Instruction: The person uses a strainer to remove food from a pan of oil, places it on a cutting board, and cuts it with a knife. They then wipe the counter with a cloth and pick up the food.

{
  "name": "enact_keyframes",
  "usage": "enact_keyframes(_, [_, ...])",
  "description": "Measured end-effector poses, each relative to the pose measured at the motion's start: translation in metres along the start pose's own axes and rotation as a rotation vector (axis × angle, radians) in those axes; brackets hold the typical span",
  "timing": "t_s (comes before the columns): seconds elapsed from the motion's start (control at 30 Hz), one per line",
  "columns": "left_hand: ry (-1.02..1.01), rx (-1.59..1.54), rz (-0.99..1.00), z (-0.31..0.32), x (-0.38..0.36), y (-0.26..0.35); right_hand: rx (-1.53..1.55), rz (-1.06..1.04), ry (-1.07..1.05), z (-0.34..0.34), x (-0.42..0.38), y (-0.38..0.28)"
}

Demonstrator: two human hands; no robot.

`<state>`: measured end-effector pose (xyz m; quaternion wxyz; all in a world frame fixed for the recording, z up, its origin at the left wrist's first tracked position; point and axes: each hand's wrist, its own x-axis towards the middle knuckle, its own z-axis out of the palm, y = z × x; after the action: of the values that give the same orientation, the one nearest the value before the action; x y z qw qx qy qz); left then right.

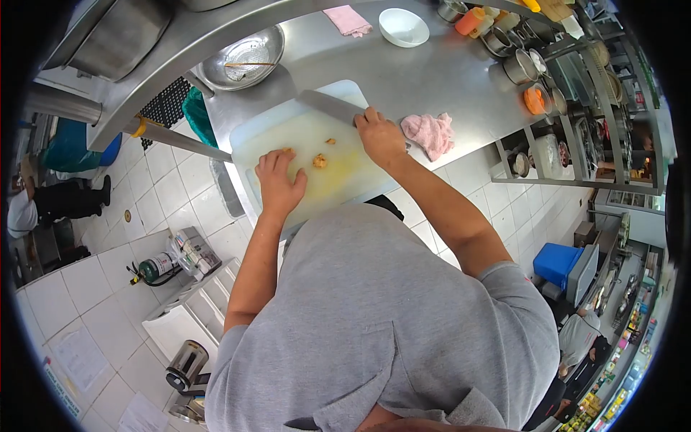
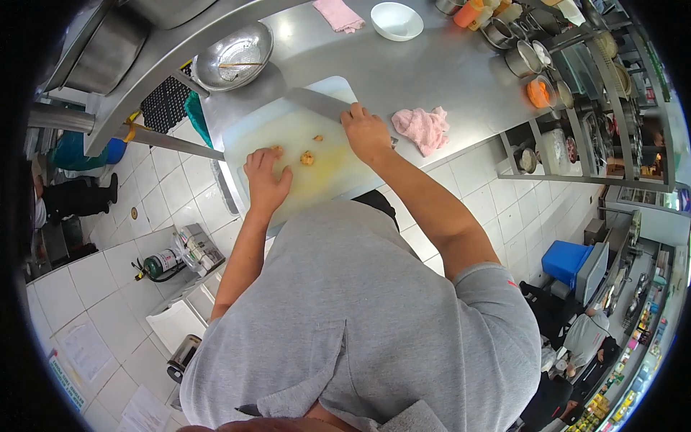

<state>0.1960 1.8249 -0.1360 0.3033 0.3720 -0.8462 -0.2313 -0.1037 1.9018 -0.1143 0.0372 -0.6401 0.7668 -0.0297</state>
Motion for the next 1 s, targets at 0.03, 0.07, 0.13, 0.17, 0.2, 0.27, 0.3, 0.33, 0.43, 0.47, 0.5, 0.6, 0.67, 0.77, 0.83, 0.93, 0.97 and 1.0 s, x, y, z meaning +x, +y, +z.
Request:
enact_keyframes(0.03, [0.006,0.0,-0.003,0.001,-0.007,-0.005,-0.038,-0.064,0.076,0.012,-0.001,0.003])
enact_keyframes(0.07, [0.042,0.001,-0.007,0.002,-0.012,-0.009,-0.041,-0.071,0.077,0.012,-0.001,0.001])
enact_keyframes(0.13, [0.081,-0.002,-0.016,0.006,-0.02,-0.019,-0.037,-0.122,0.14,0.015,-0.005,-0.005])
enact_keyframes(0.17, [0.097,-0.004,-0.035,0.006,-0.022,-0.02,-0.041,-0.126,0.137,0.014,-0.004,-0.01])
enact_keyframes(0.2, [0.111,-0.008,-0.052,0.008,-0.023,-0.021,0.122,-0.11,0.072,0.014,-0.001,-0.017])
enact_keyframes(0.27, [0.113,-0.019,-0.069,0.01,-0.021,-0.021,0.282,-0.093,0.006,0.014,0.0,-0.033])
enact_keyframes(0.3, [0.119,-0.025,-0.083,0.01,-0.018,-0.02,0.344,-0.06,-0.013,0.013,0.002,-0.041])
enact_keyframes(0.33, [0.125,-0.023,-0.083,0.008,-0.016,-0.019,0.407,-0.029,-0.031,0.011,0.005,-0.046])
enact_keyframes(0.43, [0.121,-0.005,-0.077,0.007,-0.019,-0.021,0.475,-0.093,0.018,0.031,0.013,-0.039])
enact_keyframes(0.47, [0.119,-0.025,-0.081,0.007,-0.018,-0.021,0.475,-0.103,0.021,0.027,0.015,-0.04])
enact_keyframes(0.5, [0.117,-0.046,-0.086,0.006,-0.018,-0.021,0.653,-0.019,-0.01,0.016,0.013,-0.043])
enact_keyframes(0.6, [0.113,-0.072,-0.12,0.005,-0.018,-0.021,1.05,0.099,-0.074,-0.03,0.009,-0.051])
enact_keyframes(0.67, [0.125,-0.065,-0.111,0.005,-0.018,-0.022,1.397,0.114,-0.06,-0.085,0.005,-0.063])
enact_keyframes(0.77, [0.133,-0.062,-0.085,0.007,-0.019,-0.026,1.599,-0.066,0.13,-0.203,-0.027,-0.09])
enact_keyframes(0.83, [0.134,-0.072,-0.08,0.008,-0.02,-0.027,1.377,-0.705,0.501,-0.269,-0.04,-0.091])
enact_keyframes(0.93, [0.133,-0.118,-0.106,0.006,-0.019,-0.022,1.497,-1.197,0.484,-0.345,-0.07,-0.091])
enact_keyframes(0.97, [0.138,-0.13,-0.07,0.008,-0.02,-0.022,1.462,-1.204,0.51,-0.359,-0.068,-0.089])
enact_keyframes(1.0, [0.146,-0.131,-0.079,0.008,-0.02,-0.023,1.411,-1.393,0.476,-0.373,-0.062,-0.085])
